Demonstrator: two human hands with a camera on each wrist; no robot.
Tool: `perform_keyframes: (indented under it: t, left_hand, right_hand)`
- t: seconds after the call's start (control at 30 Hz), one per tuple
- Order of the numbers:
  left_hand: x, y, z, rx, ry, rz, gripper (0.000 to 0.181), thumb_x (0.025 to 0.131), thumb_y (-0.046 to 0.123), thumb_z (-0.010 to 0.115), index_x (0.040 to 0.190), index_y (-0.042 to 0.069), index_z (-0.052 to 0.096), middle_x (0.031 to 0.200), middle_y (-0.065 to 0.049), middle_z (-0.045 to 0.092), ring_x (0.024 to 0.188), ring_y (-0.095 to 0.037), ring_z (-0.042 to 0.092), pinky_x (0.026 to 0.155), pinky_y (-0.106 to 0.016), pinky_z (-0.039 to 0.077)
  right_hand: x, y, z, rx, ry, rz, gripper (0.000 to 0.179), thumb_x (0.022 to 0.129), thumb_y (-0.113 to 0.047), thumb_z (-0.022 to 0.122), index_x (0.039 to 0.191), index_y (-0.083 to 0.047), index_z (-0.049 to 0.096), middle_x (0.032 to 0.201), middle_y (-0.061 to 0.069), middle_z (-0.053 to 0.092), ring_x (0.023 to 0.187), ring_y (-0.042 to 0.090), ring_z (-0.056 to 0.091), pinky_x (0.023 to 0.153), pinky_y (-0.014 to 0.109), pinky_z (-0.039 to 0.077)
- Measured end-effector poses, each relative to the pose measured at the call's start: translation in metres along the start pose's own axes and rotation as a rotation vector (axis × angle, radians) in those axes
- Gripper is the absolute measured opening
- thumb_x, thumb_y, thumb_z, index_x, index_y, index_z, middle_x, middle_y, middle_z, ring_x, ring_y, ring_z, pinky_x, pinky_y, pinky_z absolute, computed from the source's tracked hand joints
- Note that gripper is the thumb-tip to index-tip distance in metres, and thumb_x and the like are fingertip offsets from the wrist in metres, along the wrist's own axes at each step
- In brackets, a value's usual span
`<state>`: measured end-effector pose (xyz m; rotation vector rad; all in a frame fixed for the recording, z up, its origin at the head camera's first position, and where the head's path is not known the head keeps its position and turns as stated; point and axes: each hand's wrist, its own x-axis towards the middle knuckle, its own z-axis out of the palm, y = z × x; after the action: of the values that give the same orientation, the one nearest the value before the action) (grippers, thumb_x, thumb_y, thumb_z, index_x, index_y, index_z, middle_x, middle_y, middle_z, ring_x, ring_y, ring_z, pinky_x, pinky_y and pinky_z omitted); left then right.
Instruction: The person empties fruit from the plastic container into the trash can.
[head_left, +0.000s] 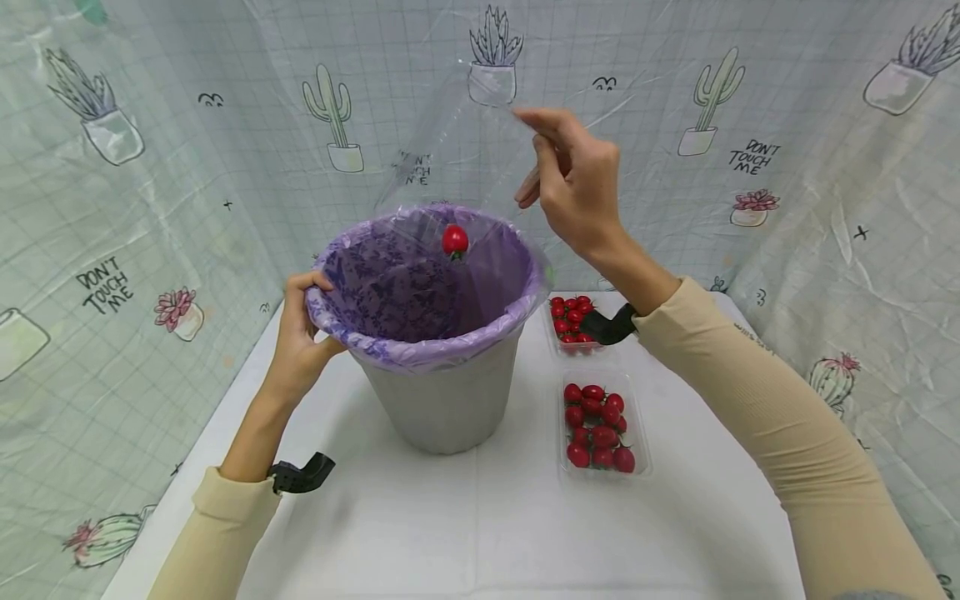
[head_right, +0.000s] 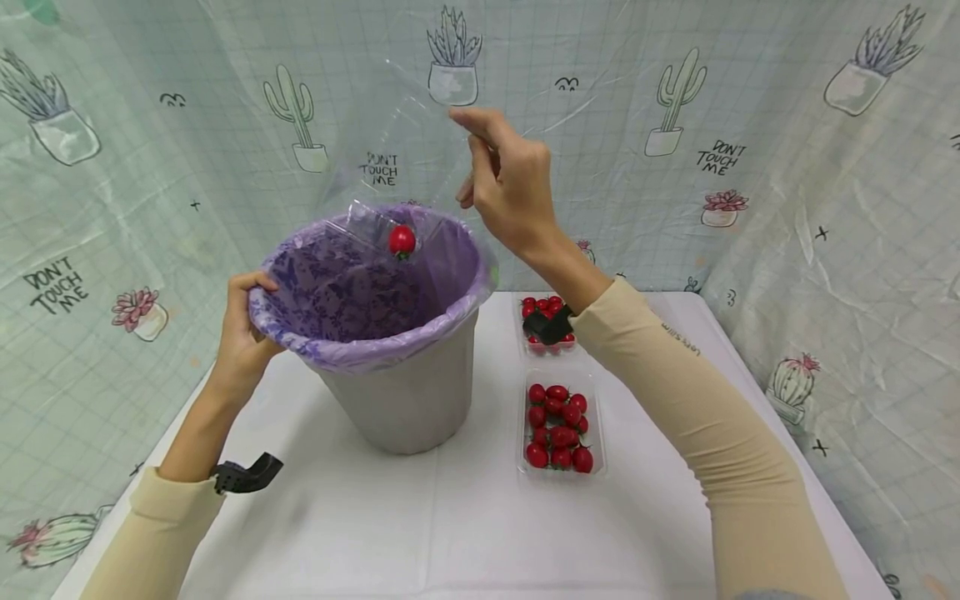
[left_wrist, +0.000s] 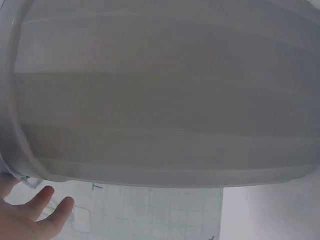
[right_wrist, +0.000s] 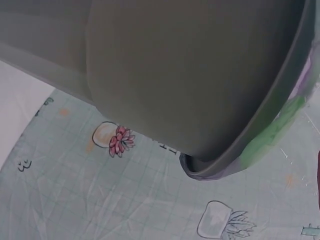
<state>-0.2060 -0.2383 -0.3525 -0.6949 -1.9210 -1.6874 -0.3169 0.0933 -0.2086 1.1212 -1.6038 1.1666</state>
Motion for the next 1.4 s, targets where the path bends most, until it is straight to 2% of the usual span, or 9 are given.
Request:
perform_keyframes:
  t: [0.23,0.37,0.47,0.67,0.77,0.97,1.13,1.23,1.4]
  left_hand:
    - [0.000,0.000,0.000,0.003,-0.004,0.007,0.074,0.085,0.034,0.086,0.130,0.001,0.038,0.128,-0.013,0.045,0.111,-0.025,0.049,0.095,-0.027,0.040]
    - [0.000,0.000,0.000,0.004,-0.010,0.010,0.075,0.085,0.035,0.086,0.129,0.000,0.037,0.128,-0.013,0.045,0.111,-0.025,0.048,0.096,-0.028,0.040]
    - [0.000,0.000,0.001,0.008,-0.010,0.013,0.073,0.086,0.033,0.086,0.130,0.000,0.037,0.128,-0.012,0.045,0.110,-0.024,0.048,0.096,-0.028,0.040]
    - [0.002,-0.002,0.001,0.004,-0.008,0.017,0.071,0.086,0.029,0.086,0.129,-0.001,0.038,0.125,-0.014,0.045,0.107,-0.023,0.049,0.094,-0.028,0.040]
    - [0.002,-0.002,0.001,-0.002,-0.003,0.016,0.070,0.085,0.030,0.086,0.129,0.001,0.040,0.125,-0.013,0.046,0.107,-0.022,0.050,0.093,-0.027,0.042]
    - [0.000,-0.001,0.001,-0.011,0.003,0.001,0.074,0.084,0.032,0.088,0.129,0.000,0.038,0.129,-0.011,0.045,0.111,-0.023,0.050,0.095,-0.027,0.041]
    - [0.000,-0.002,0.001,-0.017,0.001,-0.002,0.072,0.085,0.027,0.087,0.129,0.000,0.038,0.130,-0.011,0.045,0.112,-0.024,0.049,0.096,-0.028,0.040]
    - [0.000,-0.002,0.001,-0.017,0.002,0.001,0.068,0.086,0.027,0.086,0.129,0.003,0.040,0.131,-0.011,0.045,0.113,-0.024,0.049,0.096,-0.028,0.040]
    - [0.000,-0.001,0.000,-0.019,0.006,-0.002,0.068,0.086,0.024,0.086,0.130,0.002,0.040,0.134,-0.010,0.044,0.116,-0.025,0.049,0.098,-0.027,0.040]
  right_hand:
    - [0.001,0.000,-0.001,-0.034,-0.016,-0.035,0.026,0.103,0.007,0.050,0.123,0.009,0.067,0.119,0.021,0.075,0.054,0.003,0.068,0.055,0.020,0.054]
    - [0.001,0.000,-0.001,-0.011,-0.004,-0.020,0.025,0.103,0.007,0.050,0.122,0.010,0.066,0.117,0.022,0.075,0.054,0.000,0.066,0.054,0.020,0.054]
    - [0.002,-0.001,-0.003,0.039,0.023,0.049,0.025,0.103,0.006,0.050,0.122,0.010,0.067,0.116,0.021,0.075,0.054,-0.001,0.066,0.054,0.022,0.055]
    - [0.001,-0.003,-0.015,0.213,0.096,0.319,0.024,0.103,0.006,0.049,0.121,0.007,0.066,0.124,0.019,0.073,0.051,0.009,0.066,0.055,0.025,0.056]
    - [-0.001,0.000,-0.026,0.297,0.136,0.407,0.024,0.103,0.007,0.048,0.120,0.007,0.065,0.127,0.021,0.071,0.051,0.013,0.067,0.054,0.027,0.057]
    - [-0.008,0.008,-0.050,0.394,0.211,0.500,0.023,0.103,0.006,0.049,0.119,0.005,0.065,0.125,0.019,0.073,0.052,0.017,0.069,0.055,0.029,0.058]
    - [-0.015,0.009,-0.069,0.451,0.265,0.577,0.022,0.102,0.005,0.051,0.117,0.004,0.066,0.120,0.016,0.075,0.051,0.021,0.068,0.055,0.031,0.058]
    - [-0.017,0.008,-0.079,0.476,0.280,0.584,0.020,0.102,0.005,0.053,0.117,0.005,0.066,0.119,0.018,0.074,0.051,0.021,0.068,0.055,0.030,0.058]
    - [-0.023,0.008,-0.098,0.520,0.297,0.587,0.019,0.100,0.007,0.055,0.116,0.009,0.066,0.114,0.021,0.075,0.049,0.022,0.066,0.053,0.031,0.057]
